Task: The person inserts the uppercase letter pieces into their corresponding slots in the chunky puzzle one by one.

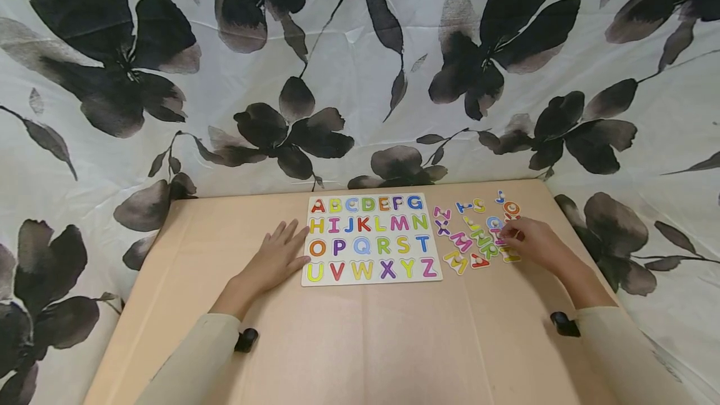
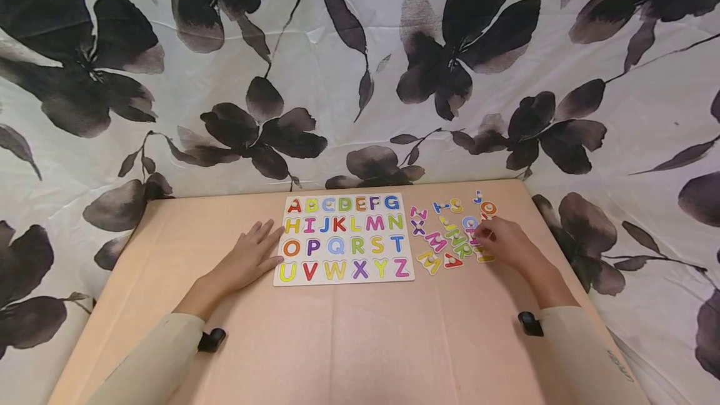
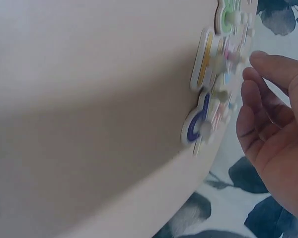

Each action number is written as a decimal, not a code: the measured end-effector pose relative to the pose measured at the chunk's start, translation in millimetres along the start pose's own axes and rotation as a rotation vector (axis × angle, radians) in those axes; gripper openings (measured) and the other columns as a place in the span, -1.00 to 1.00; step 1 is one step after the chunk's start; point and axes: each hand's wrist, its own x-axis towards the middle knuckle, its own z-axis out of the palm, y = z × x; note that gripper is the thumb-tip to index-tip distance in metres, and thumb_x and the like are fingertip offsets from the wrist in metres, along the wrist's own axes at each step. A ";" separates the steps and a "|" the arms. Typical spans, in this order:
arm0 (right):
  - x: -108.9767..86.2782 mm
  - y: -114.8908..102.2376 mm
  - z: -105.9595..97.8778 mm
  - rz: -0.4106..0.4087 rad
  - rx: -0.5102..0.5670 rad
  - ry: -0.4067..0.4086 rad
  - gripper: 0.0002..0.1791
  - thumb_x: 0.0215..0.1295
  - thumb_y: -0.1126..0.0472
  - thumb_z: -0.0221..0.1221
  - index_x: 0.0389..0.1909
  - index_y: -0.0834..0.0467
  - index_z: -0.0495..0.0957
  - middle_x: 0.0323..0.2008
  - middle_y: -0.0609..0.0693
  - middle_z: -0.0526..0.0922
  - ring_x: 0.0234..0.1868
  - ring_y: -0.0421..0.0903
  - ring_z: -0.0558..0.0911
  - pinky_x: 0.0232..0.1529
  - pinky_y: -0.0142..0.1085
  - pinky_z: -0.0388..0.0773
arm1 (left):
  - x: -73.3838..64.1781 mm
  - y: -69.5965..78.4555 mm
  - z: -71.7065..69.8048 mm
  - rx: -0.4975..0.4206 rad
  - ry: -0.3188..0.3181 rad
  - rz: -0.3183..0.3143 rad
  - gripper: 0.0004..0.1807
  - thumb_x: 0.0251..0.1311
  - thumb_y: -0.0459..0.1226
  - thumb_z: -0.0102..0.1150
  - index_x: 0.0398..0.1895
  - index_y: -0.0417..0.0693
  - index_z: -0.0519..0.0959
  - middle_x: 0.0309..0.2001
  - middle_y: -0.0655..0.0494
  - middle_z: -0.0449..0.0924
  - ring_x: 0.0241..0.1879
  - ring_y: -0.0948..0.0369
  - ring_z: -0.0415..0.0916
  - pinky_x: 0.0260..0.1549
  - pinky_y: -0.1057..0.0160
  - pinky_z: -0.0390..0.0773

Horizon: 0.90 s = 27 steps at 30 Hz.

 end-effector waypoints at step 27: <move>-24.1 12.6 16.4 0.014 0.004 0.009 -0.83 0.28 0.23 0.39 -0.24 0.22 0.63 -0.40 -0.02 0.60 -0.33 -0.11 0.50 -0.30 -0.25 0.49 | 0.6 -2.9 3.7 -0.011 -0.018 -0.015 -0.17 0.46 0.17 0.07 0.66 0.08 0.13 0.67 -0.17 -0.08 0.64 -0.25 -0.19 0.51 -0.43 -0.10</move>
